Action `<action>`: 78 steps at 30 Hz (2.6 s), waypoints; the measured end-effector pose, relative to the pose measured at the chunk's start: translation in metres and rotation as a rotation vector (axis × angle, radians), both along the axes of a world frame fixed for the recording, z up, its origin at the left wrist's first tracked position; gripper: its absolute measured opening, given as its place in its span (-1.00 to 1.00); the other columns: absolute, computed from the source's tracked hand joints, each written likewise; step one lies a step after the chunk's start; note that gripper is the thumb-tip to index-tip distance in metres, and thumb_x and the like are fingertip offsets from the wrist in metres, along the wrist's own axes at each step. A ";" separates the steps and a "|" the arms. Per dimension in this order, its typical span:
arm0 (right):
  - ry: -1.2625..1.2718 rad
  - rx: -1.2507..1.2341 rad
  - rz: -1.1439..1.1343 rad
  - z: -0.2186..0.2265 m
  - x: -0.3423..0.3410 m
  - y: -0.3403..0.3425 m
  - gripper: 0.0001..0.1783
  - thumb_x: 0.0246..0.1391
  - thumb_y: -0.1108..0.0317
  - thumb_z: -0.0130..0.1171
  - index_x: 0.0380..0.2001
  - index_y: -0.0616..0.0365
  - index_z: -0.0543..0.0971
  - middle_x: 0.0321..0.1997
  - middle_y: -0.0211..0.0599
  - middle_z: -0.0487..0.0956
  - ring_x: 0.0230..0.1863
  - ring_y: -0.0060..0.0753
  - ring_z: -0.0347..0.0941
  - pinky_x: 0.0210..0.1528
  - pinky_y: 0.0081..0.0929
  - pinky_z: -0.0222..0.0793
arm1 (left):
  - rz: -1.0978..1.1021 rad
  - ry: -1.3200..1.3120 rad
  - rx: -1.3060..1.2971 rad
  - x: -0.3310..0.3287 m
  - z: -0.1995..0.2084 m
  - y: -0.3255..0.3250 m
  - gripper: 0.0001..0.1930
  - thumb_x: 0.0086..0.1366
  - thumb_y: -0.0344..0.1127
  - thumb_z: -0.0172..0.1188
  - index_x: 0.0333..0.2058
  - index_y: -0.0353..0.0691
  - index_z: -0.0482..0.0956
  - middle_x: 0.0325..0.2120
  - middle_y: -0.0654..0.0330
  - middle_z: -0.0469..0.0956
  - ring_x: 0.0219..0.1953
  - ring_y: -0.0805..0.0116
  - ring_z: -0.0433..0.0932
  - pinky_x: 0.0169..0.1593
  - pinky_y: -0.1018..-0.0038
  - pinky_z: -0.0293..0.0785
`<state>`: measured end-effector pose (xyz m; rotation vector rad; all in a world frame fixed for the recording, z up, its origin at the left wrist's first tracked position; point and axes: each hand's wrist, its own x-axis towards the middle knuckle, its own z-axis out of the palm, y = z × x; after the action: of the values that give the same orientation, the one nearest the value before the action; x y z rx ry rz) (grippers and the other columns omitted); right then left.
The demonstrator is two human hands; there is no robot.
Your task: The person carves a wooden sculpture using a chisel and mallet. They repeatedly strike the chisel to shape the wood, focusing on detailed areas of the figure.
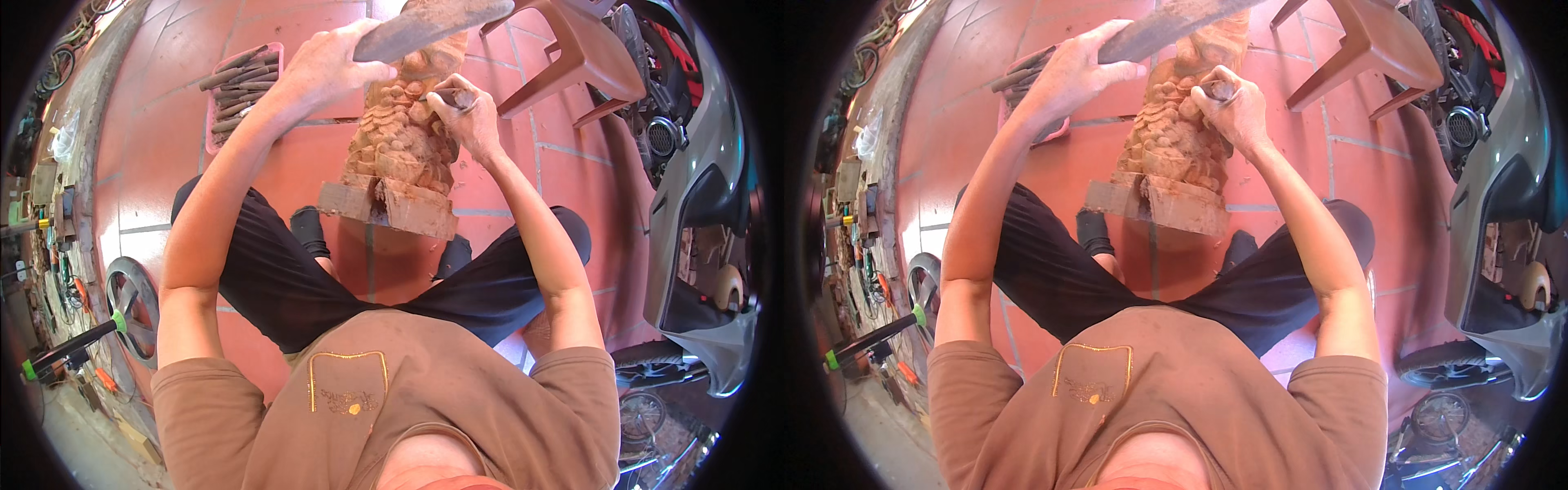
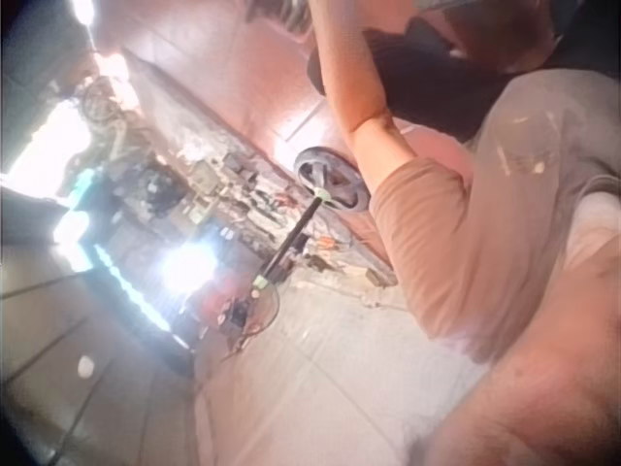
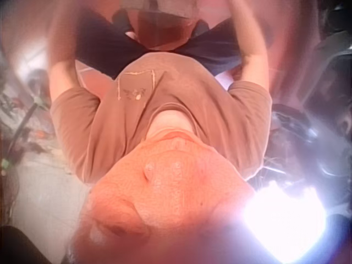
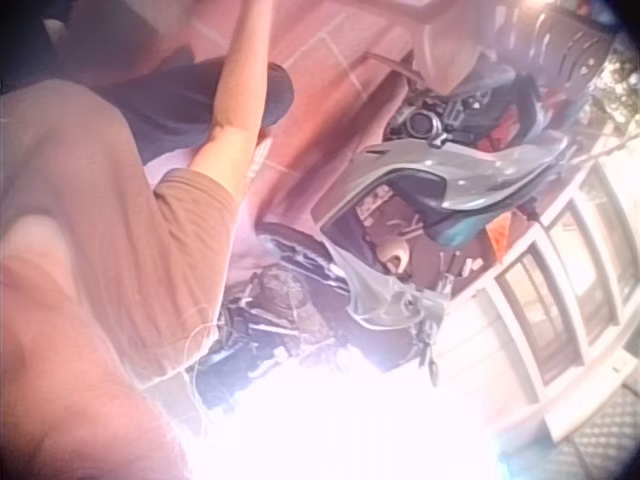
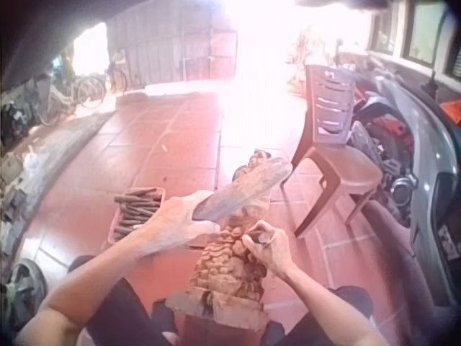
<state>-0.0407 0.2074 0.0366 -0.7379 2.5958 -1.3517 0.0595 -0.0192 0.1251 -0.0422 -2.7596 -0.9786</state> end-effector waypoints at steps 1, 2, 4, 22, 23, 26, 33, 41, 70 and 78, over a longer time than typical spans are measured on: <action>-0.023 -0.050 -0.015 -0.001 0.000 -0.001 -0.79 0.04 0.24 0.32 -0.36 0.16 0.67 -0.43 -0.40 0.70 -0.39 -0.62 0.56 -0.26 -0.49 0.48 | 0.010 0.008 0.016 -0.001 0.001 -0.002 -0.37 0.21 -0.14 0.35 0.22 -0.23 0.45 -0.18 0.11 0.69 -0.18 0.31 0.62 -0.03 0.38 0.49; -0.046 -0.100 -0.029 -0.002 0.000 -0.001 -0.77 0.07 0.23 0.32 -0.33 0.17 0.67 -0.42 -0.39 0.70 -0.37 -0.65 0.56 -0.26 -0.52 0.47 | 0.020 0.016 0.032 -0.001 0.002 -0.002 -0.37 0.21 -0.14 0.35 0.22 -0.22 0.45 -0.20 0.13 0.69 -0.22 0.34 0.61 -0.07 0.40 0.50; -0.096 -0.177 -0.075 -0.005 -0.001 -0.002 -0.79 0.09 0.25 0.31 -0.34 0.19 0.66 -0.42 -0.39 0.69 -0.37 -0.67 0.54 -0.26 -0.55 0.46 | 0.034 0.002 0.061 -0.002 0.003 -0.001 -0.37 0.21 -0.12 0.34 0.23 -0.18 0.46 -0.31 0.21 0.66 -0.42 0.48 0.49 -0.27 0.46 0.45; 0.042 -0.046 0.015 -0.002 0.000 -0.003 -0.82 0.05 0.19 0.31 -0.37 0.04 0.68 -0.41 -0.37 0.73 -0.40 -0.52 0.62 -0.28 -0.43 0.50 | 0.028 0.004 0.176 0.008 0.023 0.004 -0.40 0.18 -0.25 0.38 0.17 -0.36 0.46 -0.09 -0.07 0.65 -0.05 0.21 0.63 0.04 0.35 0.49; 0.050 -0.012 0.019 -0.001 -0.001 -0.005 -0.83 0.05 0.19 0.31 -0.38 0.04 0.68 -0.42 -0.37 0.72 -0.41 -0.51 0.62 -0.28 -0.42 0.50 | 0.027 0.005 0.191 0.009 0.024 0.004 -0.40 0.17 -0.25 0.38 0.16 -0.36 0.47 -0.09 -0.10 0.65 -0.02 0.17 0.63 0.08 0.32 0.48; 0.135 -0.004 0.017 -0.003 0.002 -0.015 -0.82 0.05 0.21 0.31 -0.40 0.08 0.67 -0.46 -0.36 0.71 -0.42 -0.50 0.62 -0.31 -0.43 0.49 | 0.031 0.034 0.143 0.003 0.010 -0.001 -0.34 0.12 -0.09 0.37 0.16 -0.30 0.51 -0.19 -0.07 0.67 -0.10 0.12 0.63 0.03 0.26 0.46; -0.330 -0.630 -0.108 -0.018 -0.021 -0.001 -0.74 0.10 0.25 0.32 -0.22 0.19 0.67 -0.35 -0.38 0.68 -0.40 -0.59 0.55 -0.30 -0.56 0.48 | 0.066 0.001 0.142 0.002 0.015 0.006 -0.30 0.08 -0.01 0.37 0.17 -0.25 0.53 -0.32 -0.03 0.65 -0.24 0.16 0.61 -0.07 0.24 0.46; -0.018 -0.091 0.012 -0.003 -0.011 -0.002 -0.81 0.08 0.26 0.30 -0.32 0.14 0.71 -0.44 -0.44 0.69 -0.38 -0.66 0.55 -0.25 -0.57 0.47 | 0.032 0.033 0.240 0.007 0.026 0.008 -0.42 0.17 -0.24 0.37 0.14 -0.37 0.48 -0.10 -0.12 0.65 -0.02 0.16 0.63 0.10 0.31 0.47; -0.160 -0.487 -0.130 -0.022 -0.002 -0.016 -0.86 0.09 0.30 0.30 -0.31 0.10 0.70 -0.49 -0.41 0.67 -0.44 -0.59 0.57 -0.33 -0.52 0.46 | 0.061 0.030 0.230 0.012 0.035 0.004 -0.42 0.20 -0.19 0.36 0.14 -0.37 0.49 -0.11 -0.11 0.66 -0.02 0.17 0.64 0.08 0.31 0.48; -0.241 -0.383 0.023 -0.005 -0.019 -0.002 -0.87 0.09 0.35 0.32 -0.32 0.15 0.71 -0.40 -0.46 0.68 -0.39 -0.62 0.55 -0.31 -0.55 0.45 | 0.022 0.034 0.309 0.013 0.038 0.006 -0.41 0.20 -0.15 0.36 0.14 -0.35 0.49 -0.12 -0.12 0.66 -0.03 0.15 0.64 0.07 0.31 0.48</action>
<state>-0.0592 0.2058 0.0318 -0.6009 2.1649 -1.8303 0.0720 -0.0129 0.1634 0.0205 -2.5413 -1.3705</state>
